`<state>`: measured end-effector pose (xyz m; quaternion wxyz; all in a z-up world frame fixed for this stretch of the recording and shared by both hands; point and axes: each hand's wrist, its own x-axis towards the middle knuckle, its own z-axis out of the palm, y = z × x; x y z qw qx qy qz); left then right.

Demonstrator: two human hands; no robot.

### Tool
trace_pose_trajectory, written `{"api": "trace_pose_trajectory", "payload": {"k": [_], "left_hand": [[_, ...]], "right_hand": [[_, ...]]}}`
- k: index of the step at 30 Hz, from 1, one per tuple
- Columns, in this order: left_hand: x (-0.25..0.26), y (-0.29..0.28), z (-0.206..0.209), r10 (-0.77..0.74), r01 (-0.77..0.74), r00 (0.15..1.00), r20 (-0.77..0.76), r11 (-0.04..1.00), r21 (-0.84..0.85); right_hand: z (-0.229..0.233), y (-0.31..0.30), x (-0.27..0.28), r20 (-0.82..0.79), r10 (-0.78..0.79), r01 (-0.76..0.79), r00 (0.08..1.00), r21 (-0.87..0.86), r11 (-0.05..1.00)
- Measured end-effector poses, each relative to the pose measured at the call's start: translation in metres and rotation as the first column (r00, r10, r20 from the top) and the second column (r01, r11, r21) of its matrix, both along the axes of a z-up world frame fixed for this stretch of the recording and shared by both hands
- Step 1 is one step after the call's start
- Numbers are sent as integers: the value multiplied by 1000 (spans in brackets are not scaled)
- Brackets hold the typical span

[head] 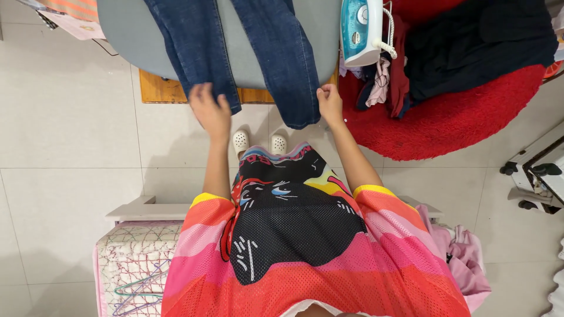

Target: The person irons a pair of blue jeans on a gray ironing board. They smooth the fabric with both hands, then use a blue and white steam iron to press the legs and waist area. The person repositions the jeans several times to reach different sections before finishing.

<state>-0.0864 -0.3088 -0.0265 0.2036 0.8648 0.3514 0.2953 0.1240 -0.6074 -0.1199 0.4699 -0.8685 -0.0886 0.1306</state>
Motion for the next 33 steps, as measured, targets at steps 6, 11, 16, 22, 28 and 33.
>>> {"api": "trace_pose_trajectory", "payload": {"k": [6,11,16,22,28,33], "left_hand": [[70,-44,-38,-269,255,963,32,860,-442],[94,-61,-73,-97,66,995,-4,708,-703],[87,-61,-76,-28,205,975,220,486,-849],[65,-46,-56,-46,285,955,294,434,-855],[31,-55,-59,-77,185,982,173,582,-792],[19,-70,-75,-84,55,996,0,648,-760]], "right_hand": [[19,19,16,29,-17,16,999,61,998],[40,34,26,4,-3,3,1000,43,999],[54,42,25,1,46,-46,999,-11,999],[67,38,7,28,49,-50,998,60,997],[50,26,-27,44,94,-98,995,79,992],[26,13,-45,7,97,-96,995,-55,994]]}}
